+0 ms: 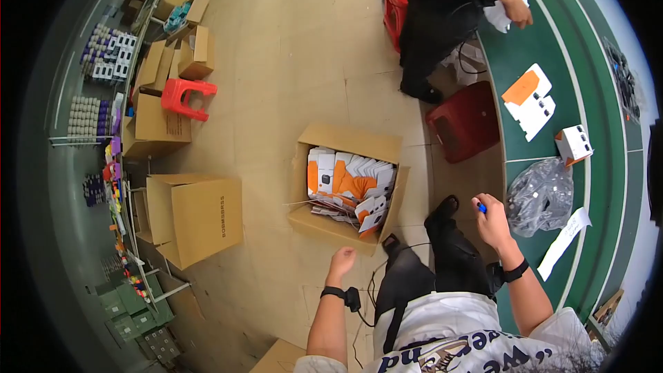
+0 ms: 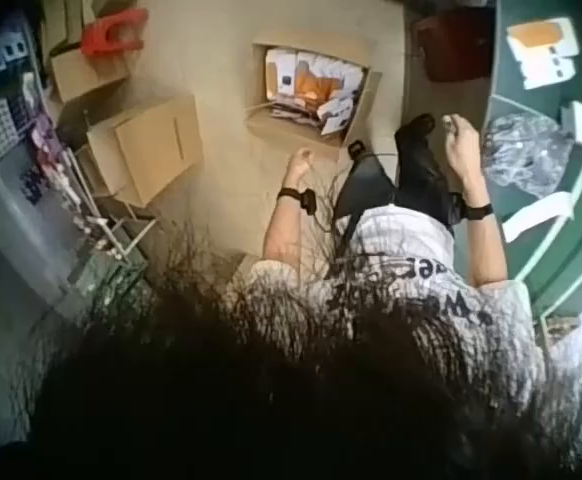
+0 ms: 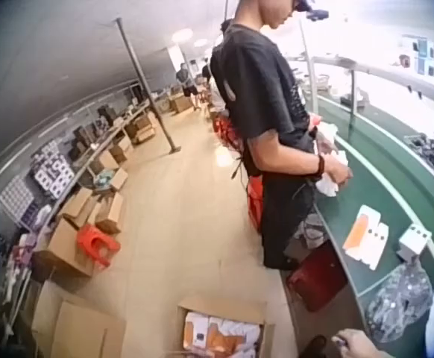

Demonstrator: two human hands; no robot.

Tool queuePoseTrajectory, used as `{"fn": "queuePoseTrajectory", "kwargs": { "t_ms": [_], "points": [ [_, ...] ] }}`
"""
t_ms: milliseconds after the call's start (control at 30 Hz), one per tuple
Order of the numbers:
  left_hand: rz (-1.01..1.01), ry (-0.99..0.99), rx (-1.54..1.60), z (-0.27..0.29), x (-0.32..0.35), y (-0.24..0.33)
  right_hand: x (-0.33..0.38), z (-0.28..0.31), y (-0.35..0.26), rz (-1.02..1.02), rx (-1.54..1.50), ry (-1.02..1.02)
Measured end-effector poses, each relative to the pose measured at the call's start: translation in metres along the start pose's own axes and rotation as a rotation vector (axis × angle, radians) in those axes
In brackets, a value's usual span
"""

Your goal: The person picks up a stack of flat cardboard boxes from a carton, carries them to a workbench, and writes on each one with a pen. They then fold the boxes into shape and place them on the workbench.

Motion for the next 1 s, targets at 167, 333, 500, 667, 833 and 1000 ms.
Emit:
{"fn": "queuePoseTrajectory", "kwargs": {
  "t_ms": [167,333,500,667,833,1000],
  "points": [
    [-0.071,-0.059,-0.003,0.015,-0.013,-0.022,-0.010,-0.115,-0.070,0.128,-0.211,-0.016],
    [-0.003,-0.076,0.177,-0.001,0.006,-0.113,-0.050,-0.346,-0.044,0.068,0.050,-0.240],
    [0.278,0.084,0.227,0.029,0.075,-0.278,-0.108,-0.510,-0.068,0.125,0.119,-0.425],
    [0.360,0.135,0.362,0.020,0.100,-0.333,-0.129,-0.561,-0.065,0.284,0.235,-0.392],
    [-0.128,0.082,0.040,-0.006,-0.041,-0.219,-0.124,-0.532,-0.041,0.119,0.139,-0.365],
    [-0.379,-0.042,-0.091,-0.058,-0.194,-0.115,-0.100,-0.470,-0.012,-0.010,0.014,-0.248]
  ]
}}
Point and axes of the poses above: each hand's wrist, its own x-axis away from the middle knuckle, its own z-axis out of the back of the hand, y = z × x, the point moved 6 cm from there along -x, towards the middle knuckle, and after that the axes turned 9 degrees about x, right-handed, at the moved point
